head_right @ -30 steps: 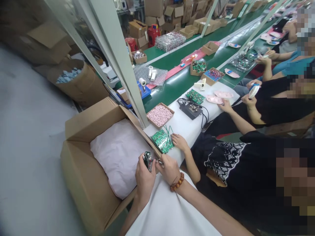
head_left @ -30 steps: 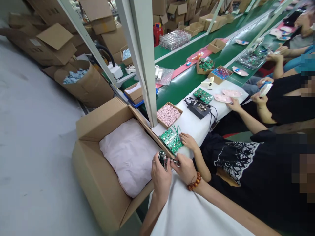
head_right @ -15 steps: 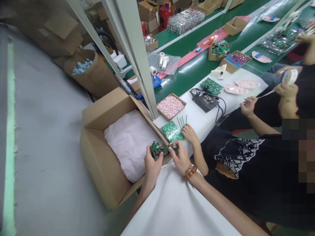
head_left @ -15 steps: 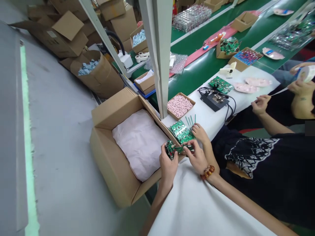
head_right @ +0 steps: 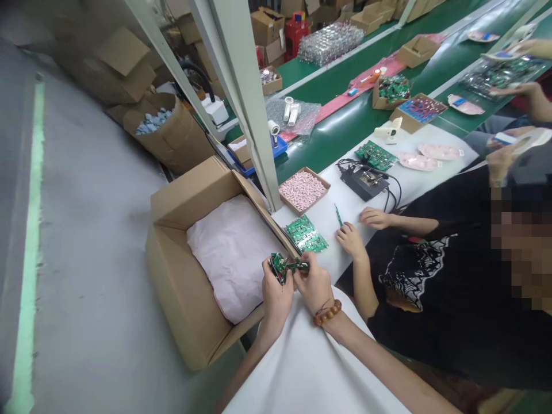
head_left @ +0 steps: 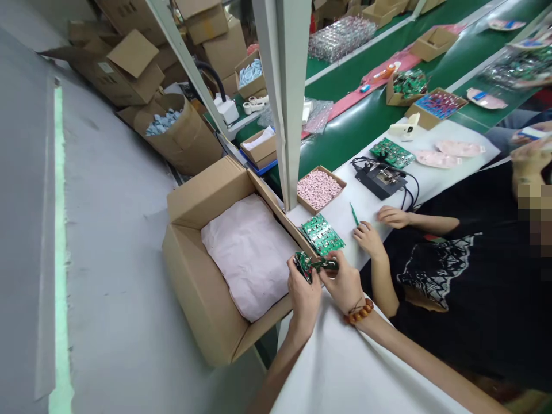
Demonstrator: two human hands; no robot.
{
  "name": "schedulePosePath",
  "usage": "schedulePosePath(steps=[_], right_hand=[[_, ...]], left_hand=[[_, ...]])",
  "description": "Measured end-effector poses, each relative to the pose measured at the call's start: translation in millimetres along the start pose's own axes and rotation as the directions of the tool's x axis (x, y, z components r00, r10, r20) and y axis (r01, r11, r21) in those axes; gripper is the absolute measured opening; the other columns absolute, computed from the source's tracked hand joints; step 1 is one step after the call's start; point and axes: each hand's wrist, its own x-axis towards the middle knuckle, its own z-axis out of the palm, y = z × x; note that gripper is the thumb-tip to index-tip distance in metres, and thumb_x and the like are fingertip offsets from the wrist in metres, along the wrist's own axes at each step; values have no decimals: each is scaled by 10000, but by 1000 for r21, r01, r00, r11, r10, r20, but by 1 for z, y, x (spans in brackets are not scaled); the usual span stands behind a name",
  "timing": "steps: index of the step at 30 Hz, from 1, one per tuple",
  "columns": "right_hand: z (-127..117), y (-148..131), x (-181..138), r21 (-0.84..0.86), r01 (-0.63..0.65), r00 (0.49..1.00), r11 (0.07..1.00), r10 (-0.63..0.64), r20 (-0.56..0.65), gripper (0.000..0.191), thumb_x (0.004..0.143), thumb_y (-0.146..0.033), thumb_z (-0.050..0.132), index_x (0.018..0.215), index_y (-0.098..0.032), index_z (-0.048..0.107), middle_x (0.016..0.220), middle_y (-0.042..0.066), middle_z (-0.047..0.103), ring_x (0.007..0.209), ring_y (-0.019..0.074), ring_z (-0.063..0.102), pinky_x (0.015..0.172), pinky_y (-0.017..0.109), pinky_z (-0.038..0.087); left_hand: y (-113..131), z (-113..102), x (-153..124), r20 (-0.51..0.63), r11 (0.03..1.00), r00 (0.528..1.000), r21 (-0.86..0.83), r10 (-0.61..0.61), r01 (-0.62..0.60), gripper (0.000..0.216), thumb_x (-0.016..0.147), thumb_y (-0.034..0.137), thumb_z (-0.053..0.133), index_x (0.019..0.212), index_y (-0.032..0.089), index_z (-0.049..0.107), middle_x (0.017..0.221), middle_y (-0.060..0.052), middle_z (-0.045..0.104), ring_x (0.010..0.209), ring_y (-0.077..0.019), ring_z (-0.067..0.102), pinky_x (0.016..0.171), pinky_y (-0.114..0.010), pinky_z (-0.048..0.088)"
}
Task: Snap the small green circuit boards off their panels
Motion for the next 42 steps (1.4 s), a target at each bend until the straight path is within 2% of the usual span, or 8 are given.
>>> schedulePosePath(steps=[11, 16, 21, 25, 28, 32, 36, 42], right_hand=[[-1, -2, -3, -332, 259, 957, 907, -287, -38, 214, 943, -220, 468, 1100, -204, 613, 885, 65, 776, 655, 200, 738, 579, 278, 568], [-15, 5, 3, -467, 223, 959, 856, -278, -53, 292, 923, -165, 437, 1123, -189, 649, 1010, 102, 788, 680, 211, 738, 539, 285, 508], [-24, 9, 13, 22, -88, 991, 996, 90, -95, 223, 851, -344, 596, 1039, -224, 586, 968, 80, 781, 613, 197, 690, 536, 304, 537], [-22, 8, 18, 537, -411, 909, 737, 375, 182, 374, 786, -510, 674, 999, -260, 495, 883, 24, 758, 579, 181, 657, 471, 288, 520], [-18, 5, 15, 550, -392, 916, 737, 261, 304, 489, 722, -522, 796, 1045, -266, 533, 874, 7, 741, 686, 187, 680, 555, 289, 548], [-14, 7, 16, 472, -249, 968, 846, 209, 136, 423, 720, -486, 822, 951, -251, 556, 771, -10, 687, 718, 195, 688, 637, 306, 560], [-19, 13, 23, 541, -291, 929, 789, 368, -36, 389, 757, -440, 742, 995, -266, 490, 687, -44, 644, 655, 186, 672, 598, 295, 555], [-25, 3, 23, 669, -450, 877, 592, 433, 207, 462, 680, -373, 754, 1041, -276, 482, 787, -53, 662, 559, 124, 615, 455, 213, 482]], left_hand=[[16, 4, -16, -58, 999, 998, -45, 7, -9, 401, 907, 280, 591, 1282, 184, 489, 1181, -206, 720, 1089, -330, 709, 898, -424, 548], [12, 3, -8, -100, 997, 995, -73, -15, 8, 425, 873, 219, 604, 1281, 187, 487, 1245, -212, 688, 1148, -316, 683, 964, -425, 531], [9, 2, 2, 8, 886, 968, -400, -252, 234, 418, 769, 211, 724, 1143, 239, 540, 1080, -81, 716, 955, -225, 707, 836, -347, 582], [11, -2, 3, 248, 611, 858, -615, -451, 499, 513, 688, 280, 818, 1134, 235, 569, 999, -34, 722, 771, -167, 700, 626, -262, 569], [11, -5, -1, 336, 591, 846, -608, -414, 531, 596, 602, 306, 898, 1114, 214, 606, 949, -28, 739, 721, -161, 698, 580, -239, 554], [9, -5, -4, 350, 633, 867, -593, -354, 498, 625, 551, 323, 931, 1080, 199, 622, 937, -29, 747, 713, -162, 691, 552, -231, 551], [7, -8, -2, 338, 619, 878, -623, -339, 479, 543, 610, 316, 873, 1069, 202, 605, 953, -30, 745, 712, -142, 673, 535, -208, 533], [2, -23, 0, 422, 659, 853, -553, -307, 510, 528, 587, 292, 871, 1038, 196, 614, 867, -12, 701, 658, -139, 627, 507, -235, 540]])
